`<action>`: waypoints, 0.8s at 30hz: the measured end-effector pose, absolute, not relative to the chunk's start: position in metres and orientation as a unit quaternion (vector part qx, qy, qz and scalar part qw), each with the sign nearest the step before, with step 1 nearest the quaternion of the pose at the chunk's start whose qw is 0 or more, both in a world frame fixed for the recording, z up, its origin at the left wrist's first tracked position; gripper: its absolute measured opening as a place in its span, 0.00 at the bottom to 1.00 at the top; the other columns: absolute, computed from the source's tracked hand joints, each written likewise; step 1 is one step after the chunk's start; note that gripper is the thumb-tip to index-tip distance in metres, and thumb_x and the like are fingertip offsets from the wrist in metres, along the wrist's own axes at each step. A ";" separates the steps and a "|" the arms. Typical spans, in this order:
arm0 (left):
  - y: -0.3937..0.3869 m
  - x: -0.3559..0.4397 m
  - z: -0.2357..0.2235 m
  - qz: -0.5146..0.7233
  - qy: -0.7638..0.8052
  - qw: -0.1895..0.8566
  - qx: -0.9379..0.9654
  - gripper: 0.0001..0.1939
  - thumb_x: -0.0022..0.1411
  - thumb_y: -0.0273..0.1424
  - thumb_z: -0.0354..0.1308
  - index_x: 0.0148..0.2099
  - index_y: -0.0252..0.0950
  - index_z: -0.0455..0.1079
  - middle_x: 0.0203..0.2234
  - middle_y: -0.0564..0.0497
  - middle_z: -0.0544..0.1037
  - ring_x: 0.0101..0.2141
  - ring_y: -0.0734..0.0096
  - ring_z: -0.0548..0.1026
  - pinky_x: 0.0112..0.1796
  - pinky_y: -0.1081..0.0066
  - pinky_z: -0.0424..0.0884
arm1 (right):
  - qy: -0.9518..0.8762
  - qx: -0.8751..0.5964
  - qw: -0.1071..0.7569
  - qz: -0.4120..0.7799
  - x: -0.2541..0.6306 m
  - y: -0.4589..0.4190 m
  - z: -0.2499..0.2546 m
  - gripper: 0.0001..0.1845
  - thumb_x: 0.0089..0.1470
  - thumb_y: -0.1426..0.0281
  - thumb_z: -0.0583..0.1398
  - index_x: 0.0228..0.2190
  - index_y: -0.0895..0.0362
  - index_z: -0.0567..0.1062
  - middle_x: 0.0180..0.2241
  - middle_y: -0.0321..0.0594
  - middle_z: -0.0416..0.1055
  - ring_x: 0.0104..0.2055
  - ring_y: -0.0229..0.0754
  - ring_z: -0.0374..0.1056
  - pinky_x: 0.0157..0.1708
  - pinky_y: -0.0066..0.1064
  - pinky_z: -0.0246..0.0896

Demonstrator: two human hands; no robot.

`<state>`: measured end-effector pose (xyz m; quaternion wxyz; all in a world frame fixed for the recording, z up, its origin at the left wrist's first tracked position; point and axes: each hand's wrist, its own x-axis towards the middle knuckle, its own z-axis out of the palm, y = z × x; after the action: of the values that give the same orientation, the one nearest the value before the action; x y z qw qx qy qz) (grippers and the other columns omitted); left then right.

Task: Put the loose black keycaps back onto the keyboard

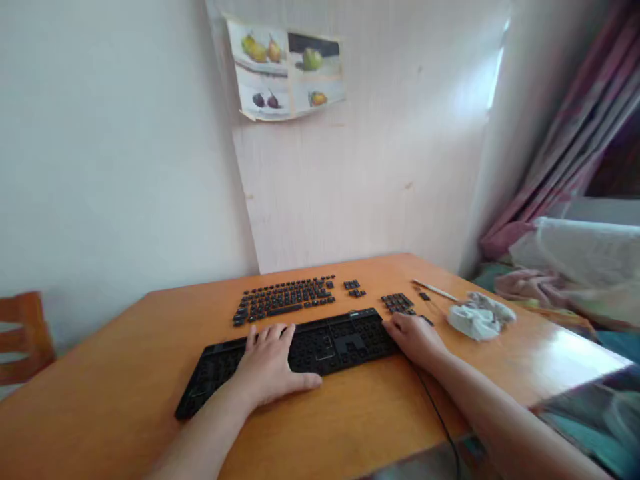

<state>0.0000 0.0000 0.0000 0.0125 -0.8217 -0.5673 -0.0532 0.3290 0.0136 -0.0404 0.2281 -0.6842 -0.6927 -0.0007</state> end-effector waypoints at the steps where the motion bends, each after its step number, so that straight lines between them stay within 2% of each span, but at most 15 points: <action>1: 0.000 0.000 -0.001 -0.055 -0.568 0.013 -0.821 0.60 0.38 0.69 0.46 0.66 0.33 0.50 0.62 0.36 0.57 0.61 0.41 0.52 0.58 0.42 0.33 | -0.690 -0.688 0.226 0.002 0.329 0.014 -0.040 0.21 0.59 0.57 0.49 0.22 0.56 0.69 0.23 0.39 0.70 0.26 0.38 0.62 0.24 0.28 0.43; 10: 0.002 0.000 -0.004 -0.066 -0.564 0.010 -0.823 0.60 0.38 0.68 0.47 0.66 0.35 0.49 0.62 0.38 0.57 0.60 0.40 0.52 0.58 0.44 0.36 | -0.691 -0.685 0.231 0.003 0.331 0.016 -0.041 0.20 0.58 0.58 0.49 0.23 0.56 0.69 0.24 0.39 0.71 0.27 0.39 0.64 0.25 0.28 0.44; 17: 0.001 0.001 -0.003 -0.071 -0.564 0.005 -0.823 0.61 0.37 0.69 0.46 0.66 0.35 0.49 0.62 0.37 0.55 0.60 0.40 0.51 0.57 0.47 0.45 | -0.689 -0.688 0.229 0.005 0.333 0.017 -0.044 0.21 0.58 0.56 0.49 0.23 0.55 0.69 0.24 0.39 0.71 0.27 0.39 0.65 0.25 0.28 0.44; 24: 0.001 0.000 -0.006 -0.076 -0.560 0.012 -0.825 0.61 0.38 0.69 0.46 0.66 0.34 0.49 0.62 0.37 0.55 0.60 0.41 0.52 0.57 0.48 0.46 | -0.683 -0.697 0.218 -0.002 0.332 0.017 -0.042 0.22 0.58 0.55 0.48 0.23 0.55 0.69 0.24 0.39 0.71 0.27 0.39 0.65 0.24 0.28 0.43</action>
<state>-0.0003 0.0014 -0.0063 0.0121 -0.8251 -0.5598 -0.0756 0.3316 0.0167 -0.0421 0.2176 -0.6970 -0.6832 -0.0020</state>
